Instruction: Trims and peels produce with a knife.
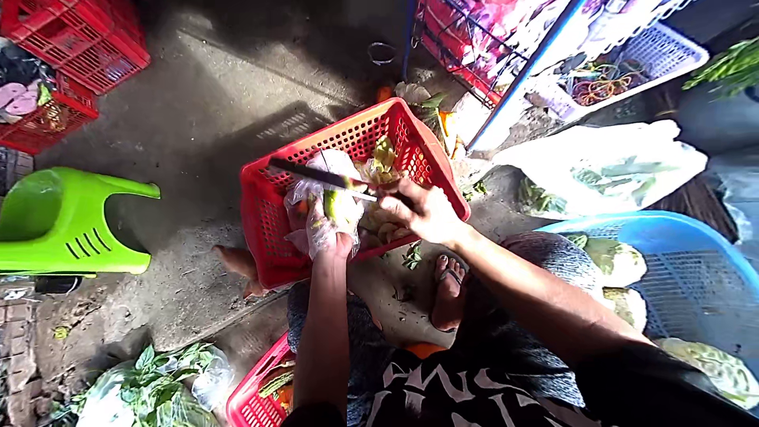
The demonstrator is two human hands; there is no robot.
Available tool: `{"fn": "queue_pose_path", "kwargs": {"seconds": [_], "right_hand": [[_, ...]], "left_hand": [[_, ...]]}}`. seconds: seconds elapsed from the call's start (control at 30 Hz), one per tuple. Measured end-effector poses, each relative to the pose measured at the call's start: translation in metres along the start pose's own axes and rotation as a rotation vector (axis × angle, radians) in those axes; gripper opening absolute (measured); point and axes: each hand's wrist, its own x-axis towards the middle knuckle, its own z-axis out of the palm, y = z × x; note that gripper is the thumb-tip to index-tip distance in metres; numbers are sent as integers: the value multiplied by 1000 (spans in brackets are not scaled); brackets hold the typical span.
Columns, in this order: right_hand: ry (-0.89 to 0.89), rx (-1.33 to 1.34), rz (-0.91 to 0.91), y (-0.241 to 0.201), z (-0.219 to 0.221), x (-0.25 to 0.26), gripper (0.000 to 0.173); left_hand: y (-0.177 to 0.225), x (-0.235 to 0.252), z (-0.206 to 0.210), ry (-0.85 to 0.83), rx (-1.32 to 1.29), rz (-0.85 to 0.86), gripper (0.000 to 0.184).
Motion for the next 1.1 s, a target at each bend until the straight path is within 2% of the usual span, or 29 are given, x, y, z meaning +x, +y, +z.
{"fn": "queue_pose_path", "kwargs": {"seconds": [0.1, 0.17, 0.23, 0.4, 0.47, 0.53, 0.6, 0.67, 0.73, 0.8, 0.9, 0.97, 1.03, 1.1], "right_hand": [[80, -165, -447, -2, 11, -3, 48], [104, -249, -600, -2, 19, -3, 47], [102, -287, -659, -2, 23, -2, 46], [88, -294, -696, 2, 24, -1, 47], [82, -281, -686, 5, 27, 0, 47], [91, -247, -599, 15, 30, 2, 47], [47, -205, -348, 24, 26, 5, 47], [37, -188, -118, 26, 16, 11, 51], [53, -160, -118, 15, 13, 10, 49], [41, -97, -255, 0, 15, 2, 45], [49, -63, -398, -5, 24, -1, 48], [49, -85, -332, 6, 25, 1, 49], [13, -96, -157, 17, 17, 8, 49], [5, -65, -120, 13, 12, 10, 47]], "left_hand": [[-6, -5, -3, -13, -25, 3, 33], [-6, -1, -14, -136, -85, -44, 35], [-6, 2, -20, -196, -118, -49, 35], [-6, 7, -36, -154, -87, -2, 36], [-5, 5, -32, -72, -57, -18, 37], [-1, -2, -18, 33, 30, -14, 33], [1, -7, -11, 107, 124, 14, 26], [2, -5, -8, 113, 184, 23, 32], [3, -3, -6, 129, 227, 46, 30], [0, -6, -5, 148, 204, 93, 21], [-1, -9, -9, 137, 143, 117, 25], [-1, -9, -10, 137, 218, 87, 23], [-1, -7, -12, 97, 285, 39, 28], [1, -5, -10, 86, 282, 54, 29]]}}
